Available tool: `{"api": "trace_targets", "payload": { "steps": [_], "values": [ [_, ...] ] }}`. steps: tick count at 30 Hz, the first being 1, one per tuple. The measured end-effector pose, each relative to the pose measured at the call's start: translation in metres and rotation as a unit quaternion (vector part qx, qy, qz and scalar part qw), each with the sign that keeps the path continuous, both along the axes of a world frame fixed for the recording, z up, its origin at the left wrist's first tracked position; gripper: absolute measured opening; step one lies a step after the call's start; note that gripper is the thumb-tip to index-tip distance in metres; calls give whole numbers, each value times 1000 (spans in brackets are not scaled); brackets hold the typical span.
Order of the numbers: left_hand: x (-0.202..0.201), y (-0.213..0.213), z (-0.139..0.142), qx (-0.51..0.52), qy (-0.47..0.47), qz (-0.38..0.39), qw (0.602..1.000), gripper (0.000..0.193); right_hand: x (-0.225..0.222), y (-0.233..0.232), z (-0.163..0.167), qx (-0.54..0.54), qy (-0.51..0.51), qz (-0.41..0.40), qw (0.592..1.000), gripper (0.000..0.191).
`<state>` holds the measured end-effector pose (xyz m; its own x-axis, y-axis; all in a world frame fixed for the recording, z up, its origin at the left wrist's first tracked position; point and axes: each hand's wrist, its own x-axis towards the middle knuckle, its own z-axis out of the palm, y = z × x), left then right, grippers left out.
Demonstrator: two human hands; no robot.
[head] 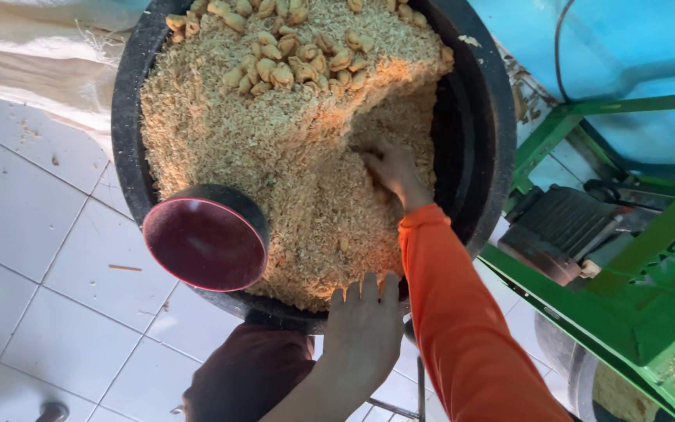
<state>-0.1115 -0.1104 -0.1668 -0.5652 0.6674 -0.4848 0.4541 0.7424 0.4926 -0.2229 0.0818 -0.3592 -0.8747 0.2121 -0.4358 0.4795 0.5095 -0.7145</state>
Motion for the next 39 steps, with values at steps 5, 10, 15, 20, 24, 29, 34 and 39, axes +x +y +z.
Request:
{"api": "trace_targets", "payload": {
  "steps": [5, 10, 15, 20, 24, 29, 34, 39],
  "values": [
    [-16, 1, 4, 29, 49, 32, 998, 58, 43, -13, 13, -123, 124, -145, 974, 21],
    [-35, -8, 3, 78, 39, 180, 980, 52, 106, -16, 72, -246, 165, 49, 954, 15],
    [-30, -11, 4, 75, -1, 177, 981, 26, 101, -13, 101, -298, 207, 204, 909, 15],
    [-24, -15, 10, 73, 49, 131, 987, 25, 21, 19, 74, -34, 24, 254, 966, 29],
    [-19, -14, 12, 49, 79, 115, 989, 13, -49, 22, 27, 163, 20, 319, 933, 41],
    [-13, -9, 10, 82, 66, 115, 988, 15, -67, 14, -6, 142, -237, 242, 930, 67],
    [-11, -9, 9, 113, 64, 130, 983, 17, -48, 25, -26, -163, -429, -38, 888, 87],
    [-14, -11, 0, 96, 38, 123, 987, 17, -13, 34, -58, -304, -377, 17, 875, 74]
  ]
}}
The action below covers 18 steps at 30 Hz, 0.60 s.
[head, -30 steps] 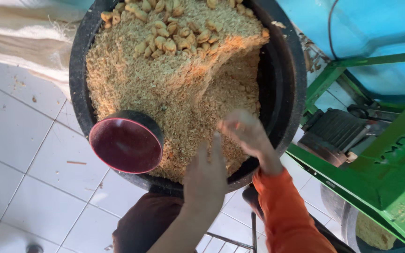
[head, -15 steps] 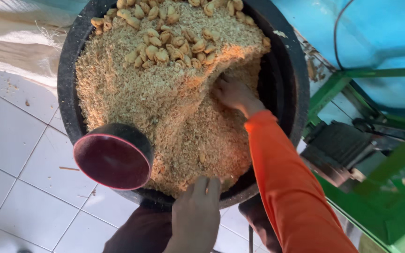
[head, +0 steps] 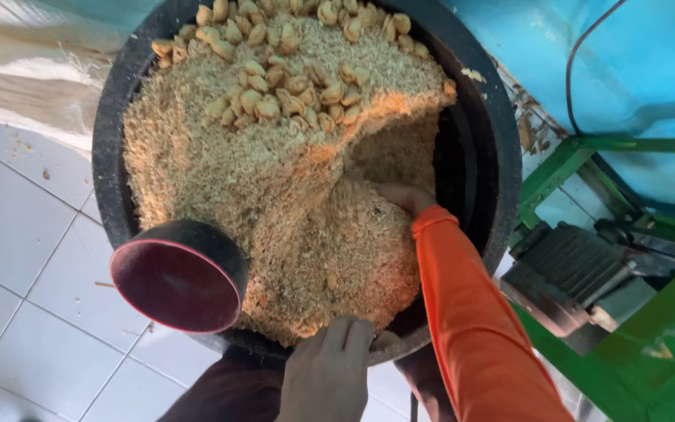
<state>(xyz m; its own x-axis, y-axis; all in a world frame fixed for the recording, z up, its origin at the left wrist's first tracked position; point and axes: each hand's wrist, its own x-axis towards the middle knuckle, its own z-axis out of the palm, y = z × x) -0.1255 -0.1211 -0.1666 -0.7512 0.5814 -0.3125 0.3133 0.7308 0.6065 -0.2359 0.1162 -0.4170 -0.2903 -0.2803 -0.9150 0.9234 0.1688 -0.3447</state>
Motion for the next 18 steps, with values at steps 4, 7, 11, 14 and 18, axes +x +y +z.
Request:
{"api": "trace_targets", "payload": {
  "steps": [4, 7, 11, 14, 18],
  "values": [
    [0, -1, -4, -1, 0, -31, 1000, 21, 39, -11, -5, 3, 43, -44, 998, 67],
    [1, -5, -1, 8, -7, -44, 999, 20, 68, -36, 15, 51, 111, -88, 989, 61],
    [0, -9, 2, 2, -12, -49, 999, 19, 86, -52, 61, 80, 248, -51, 964, 56],
    [1, -11, 2, 14, 1, -52, 999, 22, 58, -21, 77, 96, 265, 112, 953, 52],
    [5, -13, 1, 0, 0, -39, 999, 15, -8, 32, 56, 324, 223, 271, 878, 55]
  ]
}}
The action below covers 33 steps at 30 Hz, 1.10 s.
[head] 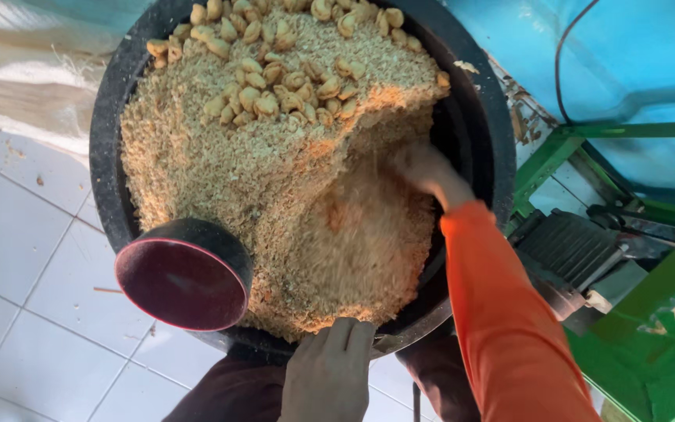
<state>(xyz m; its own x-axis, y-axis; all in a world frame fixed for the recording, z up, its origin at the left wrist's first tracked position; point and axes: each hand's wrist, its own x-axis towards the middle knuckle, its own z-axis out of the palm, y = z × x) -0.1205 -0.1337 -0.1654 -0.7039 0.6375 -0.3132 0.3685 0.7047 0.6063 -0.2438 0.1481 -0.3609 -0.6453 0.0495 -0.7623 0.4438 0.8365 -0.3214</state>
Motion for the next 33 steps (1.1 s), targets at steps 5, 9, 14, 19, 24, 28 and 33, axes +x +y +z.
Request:
{"api": "trace_targets", "payload": {
  "steps": [5, 9, 14, 19, 24, 28, 33],
  "values": [
    [3, 1, 0, -7, -30, -5, 1000, 17, -11, -5, -29, -52, 19, -157, 986, 86],
    [-3, 1, 0, 32, 5, 12, 999, 18, -4, -23, -41, -148, 25, -242, 959, 88],
    [-13, -1, 3, 30, -27, -15, 999, 16, 15, -37, -43, -301, -130, -372, 868, 77],
    [-24, -1, 4, 12, -58, -14, 998, 14, 29, -50, -50, -273, -37, -315, 908, 71],
    [-27, -2, 7, 22, -27, -18, 999, 16, 44, -68, -34, -288, 173, -347, 876, 66],
    [-30, 0, 2, 12, -11, -31, 999, 35, 65, -97, 6, -382, 215, -435, 787, 53],
    [-53, -5, -9, -4, 41, 41, 998, 13, 78, -112, 92, -337, 290, -555, 703, 48]
  ]
}}
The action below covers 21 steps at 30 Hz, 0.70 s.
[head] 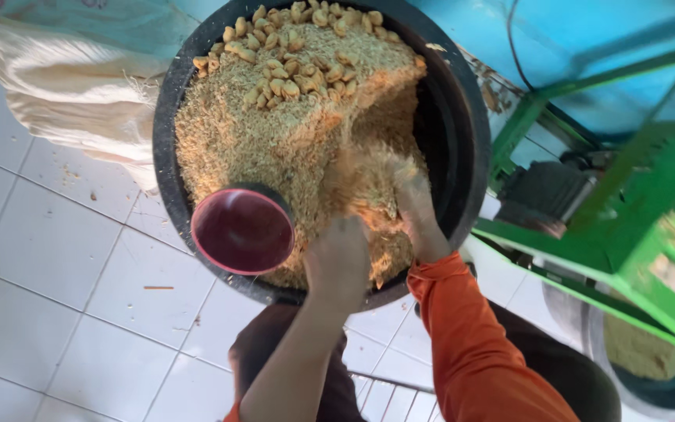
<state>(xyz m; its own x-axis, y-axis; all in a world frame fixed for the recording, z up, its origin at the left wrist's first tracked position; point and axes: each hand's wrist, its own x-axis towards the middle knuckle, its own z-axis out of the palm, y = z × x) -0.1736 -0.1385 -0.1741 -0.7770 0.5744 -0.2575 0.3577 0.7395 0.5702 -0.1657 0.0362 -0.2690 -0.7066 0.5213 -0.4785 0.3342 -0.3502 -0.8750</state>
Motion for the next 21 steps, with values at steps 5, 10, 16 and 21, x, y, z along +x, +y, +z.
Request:
{"api": "trace_targets", "payload": {
  "steps": [5, 10, 16, 21],
  "values": [
    [-27, -11, 2, 74, 51, 133, 987, 10, 1, -2, 58, 160, -39, -93, 982, 60],
    [-37, -27, 14, 179, 130, 168, 961, 9, -3, -8, 70, 462, 2, 89, 882, 56],
    [-50, -60, 34, 232, 193, 202, 932, 10, 26, -25, 96, 404, -158, 65, 899, 43],
    [-42, -105, 45, 215, 243, 267, 907, 10, 37, -26, 138, 642, 16, 210, 737, 58]
  ]
}}
